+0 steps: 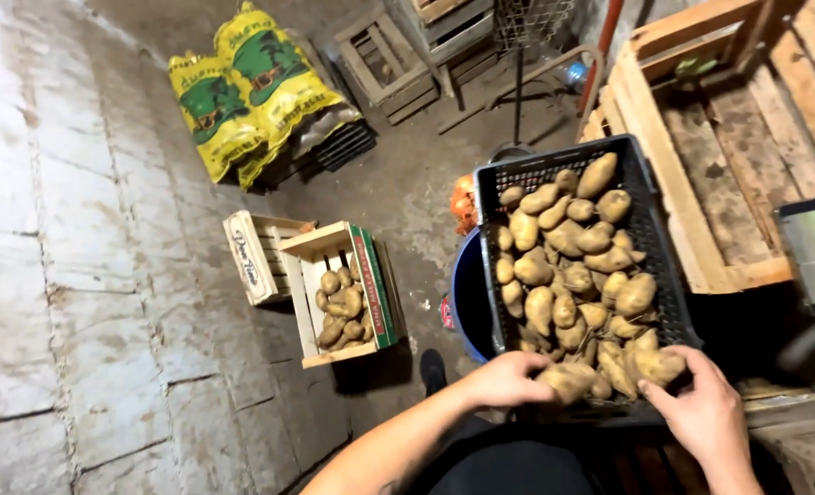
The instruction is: The person picks up potatoes from a black plastic crate and places them into a wooden crate. They handle the potatoes one at a time, occasionally inspecting them before placing them in the wooden crate.
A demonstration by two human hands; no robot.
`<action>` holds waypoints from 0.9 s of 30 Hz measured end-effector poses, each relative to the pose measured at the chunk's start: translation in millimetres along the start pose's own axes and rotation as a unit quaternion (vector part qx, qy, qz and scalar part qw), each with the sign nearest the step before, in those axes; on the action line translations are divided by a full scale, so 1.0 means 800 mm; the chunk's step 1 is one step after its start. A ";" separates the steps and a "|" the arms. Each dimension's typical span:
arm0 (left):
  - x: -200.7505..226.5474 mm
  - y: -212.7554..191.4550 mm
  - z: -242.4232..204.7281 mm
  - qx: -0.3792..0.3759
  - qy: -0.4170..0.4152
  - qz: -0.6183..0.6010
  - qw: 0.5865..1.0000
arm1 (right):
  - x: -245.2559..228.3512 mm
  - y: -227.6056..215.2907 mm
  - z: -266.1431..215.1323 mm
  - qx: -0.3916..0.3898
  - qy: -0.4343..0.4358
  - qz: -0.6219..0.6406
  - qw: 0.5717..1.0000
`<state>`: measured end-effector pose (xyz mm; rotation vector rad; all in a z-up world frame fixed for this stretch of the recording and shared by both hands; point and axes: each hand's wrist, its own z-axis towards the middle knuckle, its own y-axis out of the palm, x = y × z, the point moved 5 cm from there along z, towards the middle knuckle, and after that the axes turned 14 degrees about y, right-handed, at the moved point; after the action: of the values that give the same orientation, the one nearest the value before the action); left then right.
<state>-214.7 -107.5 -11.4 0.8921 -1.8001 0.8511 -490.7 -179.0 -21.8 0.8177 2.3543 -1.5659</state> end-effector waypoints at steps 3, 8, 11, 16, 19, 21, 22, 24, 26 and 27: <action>-0.030 -0.027 -0.051 0.081 0.044 -0.126 0.988 | -0.053 -0.002 -0.026 -0.002 -0.050 0.118 0.992; -0.035 -0.077 -0.120 0.163 0.152 -0.360 0.906 | -0.136 0.080 -0.061 -0.215 0.023 0.437 0.873; -0.043 -0.115 -0.165 0.179 0.190 -0.463 0.847 | -0.211 0.139 -0.094 -0.309 0.015 0.443 0.841; -0.110 -0.160 -0.244 0.204 0.231 -0.510 0.803 | -0.301 0.231 -0.139 -0.366 -0.031 0.333 0.869; -0.195 -0.168 -0.295 0.245 0.212 -0.589 0.740 | -0.346 0.266 -0.165 -0.371 -0.073 0.229 0.897; -0.252 -0.180 -0.333 0.338 0.146 -0.535 0.761 | -0.369 0.279 -0.182 -0.369 -0.085 0.096 0.921; -0.288 -0.183 -0.344 0.344 0.147 -0.537 0.756 | -0.377 0.284 -0.186 -0.373 -0.087 0.090 0.919; -0.376 -0.190 -0.376 0.488 -0.002 -0.444 0.751 | -0.393 0.293 -0.201 -0.321 -0.231 -0.153 0.906; -0.407 -0.208 -0.408 0.510 -0.117 -0.421 0.741 | -0.378 0.311 -0.196 -0.310 -0.255 -0.213 0.891; -0.425 -0.212 -0.427 0.523 -0.234 -0.392 0.720 | -0.367 0.317 -0.193 -0.298 -0.275 -0.273 0.872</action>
<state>180.3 167.0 -182.9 2.5611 -0.9184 1.0773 -88.5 -66.0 -24.7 -0.4126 2.4594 -0.8948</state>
